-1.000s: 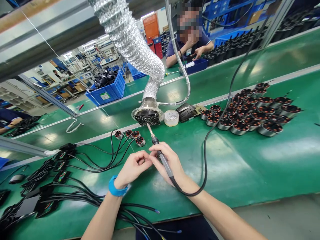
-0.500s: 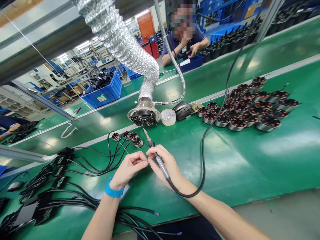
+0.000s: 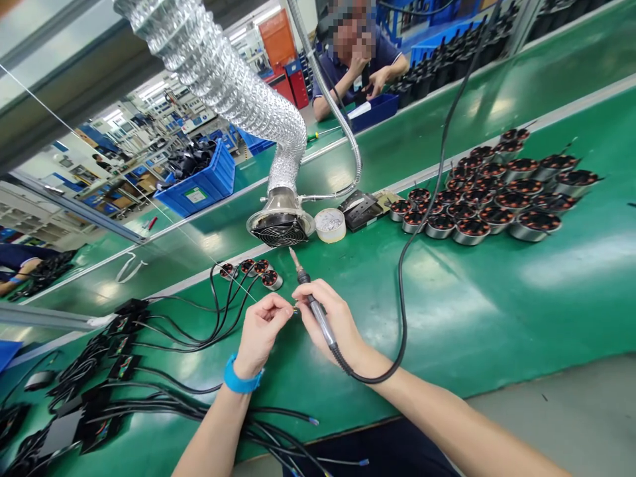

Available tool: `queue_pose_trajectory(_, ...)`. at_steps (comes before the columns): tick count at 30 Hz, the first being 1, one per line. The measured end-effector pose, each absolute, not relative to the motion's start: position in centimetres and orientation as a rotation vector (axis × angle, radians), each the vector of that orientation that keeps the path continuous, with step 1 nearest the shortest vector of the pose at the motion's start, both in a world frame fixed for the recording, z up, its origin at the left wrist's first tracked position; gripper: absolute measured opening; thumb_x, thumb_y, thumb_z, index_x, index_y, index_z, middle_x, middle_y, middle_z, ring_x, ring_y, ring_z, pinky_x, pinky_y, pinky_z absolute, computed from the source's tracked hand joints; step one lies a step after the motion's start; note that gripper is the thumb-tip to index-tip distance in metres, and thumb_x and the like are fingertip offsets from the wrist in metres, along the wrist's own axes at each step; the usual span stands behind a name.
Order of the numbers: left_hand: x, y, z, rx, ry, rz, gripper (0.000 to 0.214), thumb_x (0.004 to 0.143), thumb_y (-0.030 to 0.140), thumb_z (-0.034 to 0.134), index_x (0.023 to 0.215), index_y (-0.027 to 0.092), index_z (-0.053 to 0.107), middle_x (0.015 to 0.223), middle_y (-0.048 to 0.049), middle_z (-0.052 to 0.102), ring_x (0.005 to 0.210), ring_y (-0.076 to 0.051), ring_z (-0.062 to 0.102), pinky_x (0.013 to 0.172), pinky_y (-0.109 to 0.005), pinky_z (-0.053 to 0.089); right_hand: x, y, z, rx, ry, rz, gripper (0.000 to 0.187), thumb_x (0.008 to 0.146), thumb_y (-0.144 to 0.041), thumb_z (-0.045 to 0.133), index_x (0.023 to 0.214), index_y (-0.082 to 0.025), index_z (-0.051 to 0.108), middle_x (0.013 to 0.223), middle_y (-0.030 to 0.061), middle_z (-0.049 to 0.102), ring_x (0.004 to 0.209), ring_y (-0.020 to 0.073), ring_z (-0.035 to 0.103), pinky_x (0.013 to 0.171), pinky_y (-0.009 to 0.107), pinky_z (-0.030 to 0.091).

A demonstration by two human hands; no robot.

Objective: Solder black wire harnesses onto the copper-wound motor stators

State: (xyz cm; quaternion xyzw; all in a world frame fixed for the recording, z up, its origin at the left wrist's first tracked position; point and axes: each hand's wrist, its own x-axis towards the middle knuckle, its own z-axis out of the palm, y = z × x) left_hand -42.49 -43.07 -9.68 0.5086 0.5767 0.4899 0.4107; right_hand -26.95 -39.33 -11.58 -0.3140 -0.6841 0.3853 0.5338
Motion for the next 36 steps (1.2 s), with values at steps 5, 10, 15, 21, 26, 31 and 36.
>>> queue_pose_trajectory(5, -42.2, -42.8, -10.1, 1.381, 1.633, 1.276, 0.016, 0.082, 0.023, 0.063, 0.068, 0.016, 0.062, 0.070, 0.0002, 0.054, 0.066, -0.012, 0.051, 0.062, -0.023, 0.040, -26.1, -39.1, -10.9, -0.857, -1.460, 0.866, 0.021, 0.096, -0.022, 0.054, 0.113, -0.024, 0.065, 0.093, 0.0034, 0.067, 0.080, 0.0156, 0.066, 0.075, 0.030, 0.054)
queue_pose_trajectory(10, -42.3, -42.6, -10.5, 1.379, 1.659, 1.250, 0.016, 0.082, 0.025, 0.064, 0.070, 0.016, 0.063, 0.071, -0.0001, 0.055, 0.067, -0.012, 0.051, 0.063, -0.023, 0.041, -25.3, -39.2, -10.4, -0.911, -1.375, 0.850, 0.015, 0.094, -0.025, 0.056, 0.100, -0.020, 0.068, 0.073, 0.0007, 0.067, 0.057, 0.0125, 0.060, 0.056, 0.026, 0.051)
queue_pose_trajectory(15, -42.2, -42.5, -10.5, 1.383, 1.670, 1.240, 0.016, 0.082, 0.025, 0.064, 0.069, 0.016, 0.062, 0.070, -0.0002, 0.055, 0.066, -0.012, 0.051, 0.062, -0.023, 0.040, -24.8, -39.6, -10.4, -0.804, -1.425, 0.802, 0.015, 0.089, -0.021, 0.054, 0.081, -0.018, 0.066, 0.055, -0.0020, 0.059, 0.041, 0.0108, 0.050, 0.041, 0.025, 0.039)
queue_pose_trajectory(21, -42.3, -42.5, -10.6, 1.399, 1.683, 1.237, 0.016, 0.083, 0.025, 0.064, 0.069, 0.016, 0.062, 0.070, -0.0002, 0.055, 0.067, -0.013, 0.052, 0.063, -0.023, 0.040, -24.9, -39.6, -10.4, -0.788, -1.463, 0.823, 0.015, 0.087, -0.021, 0.054, 0.079, -0.018, 0.067, 0.048, -0.0034, 0.054, 0.039, 0.0114, 0.048, 0.040, 0.025, 0.037)
queue_pose_trajectory(26, -42.3, -42.6, -10.6, 1.394, 1.679, 1.236, 0.016, 0.083, 0.026, 0.064, 0.069, 0.016, 0.063, 0.070, -0.0001, 0.055, 0.067, -0.013, 0.052, 0.063, -0.023, 0.041, -25.0, -39.6, -10.4, -0.776, -1.461, 0.839, 0.014, 0.086, -0.019, 0.054, 0.079, -0.018, 0.067, 0.048, -0.0041, 0.053, 0.038, 0.0104, 0.046, 0.039, 0.024, 0.036)
queue_pose_trajectory(31, -42.2, -42.6, -10.6, 1.394, 1.679, 1.239, 0.016, 0.082, 0.026, 0.064, 0.069, 0.016, 0.063, 0.070, -0.0002, 0.055, 0.067, -0.013, 0.053, 0.063, -0.023, 0.041, -25.0, -39.7, -10.6, -0.780, -1.434, 0.877, 0.015, 0.087, -0.020, 0.054, 0.080, -0.018, 0.067, 0.047, -0.0045, 0.051, 0.038, 0.0105, 0.045, 0.039, 0.025, 0.036)
queue_pose_trajectory(36, -42.1, -42.5, -10.6, 1.389, 1.678, 1.235, 0.016, 0.082, 0.026, 0.064, 0.070, 0.016, 0.063, 0.072, -0.0009, 0.056, 0.068, -0.013, 0.053, 0.064, -0.023, 0.042, -25.0, -39.7, -10.7, -0.772, -1.427, 0.902, 0.014, 0.087, -0.020, 0.054, 0.081, -0.018, 0.067, 0.047, -0.0052, 0.050, 0.038, 0.0102, 0.044, 0.039, 0.024, 0.036)
